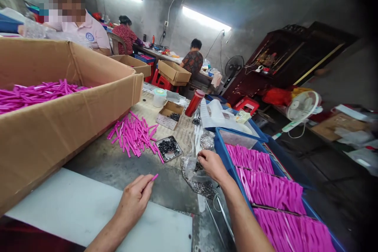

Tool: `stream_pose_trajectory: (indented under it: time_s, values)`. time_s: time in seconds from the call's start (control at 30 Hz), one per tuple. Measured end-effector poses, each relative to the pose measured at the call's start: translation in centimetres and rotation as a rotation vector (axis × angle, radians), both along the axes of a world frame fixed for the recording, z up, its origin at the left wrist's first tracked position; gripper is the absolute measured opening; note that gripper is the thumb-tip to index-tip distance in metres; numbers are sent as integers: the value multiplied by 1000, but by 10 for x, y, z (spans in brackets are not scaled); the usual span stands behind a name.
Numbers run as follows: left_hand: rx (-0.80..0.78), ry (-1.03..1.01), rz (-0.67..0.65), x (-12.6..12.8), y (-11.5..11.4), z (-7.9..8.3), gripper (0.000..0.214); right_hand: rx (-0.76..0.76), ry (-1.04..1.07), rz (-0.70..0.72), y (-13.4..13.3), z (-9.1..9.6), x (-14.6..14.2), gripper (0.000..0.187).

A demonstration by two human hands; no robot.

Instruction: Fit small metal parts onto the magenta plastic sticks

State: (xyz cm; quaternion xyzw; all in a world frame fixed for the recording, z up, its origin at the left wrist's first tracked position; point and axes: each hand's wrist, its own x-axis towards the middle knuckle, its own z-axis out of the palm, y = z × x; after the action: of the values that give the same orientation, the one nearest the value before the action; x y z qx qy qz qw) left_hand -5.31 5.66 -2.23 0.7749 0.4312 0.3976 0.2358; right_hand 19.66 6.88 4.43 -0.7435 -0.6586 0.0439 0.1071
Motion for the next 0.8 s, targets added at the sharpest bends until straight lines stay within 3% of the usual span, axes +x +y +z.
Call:
stream_pose_trajectory:
  time_s: [0.27, 0.43, 0.8]
  values:
    - [-16, 5, -6, 0, 1, -4, 19, 15, 6, -23, -4, -4, -5, 18]
    - [-37, 2, -9, 0, 0, -3, 20, 67, -6, 79, 8, 2, -22, 19]
    - [-84, 35, -32, -1, -2, 4, 21, -53, -50, 221, 38, -8, -46, 19]
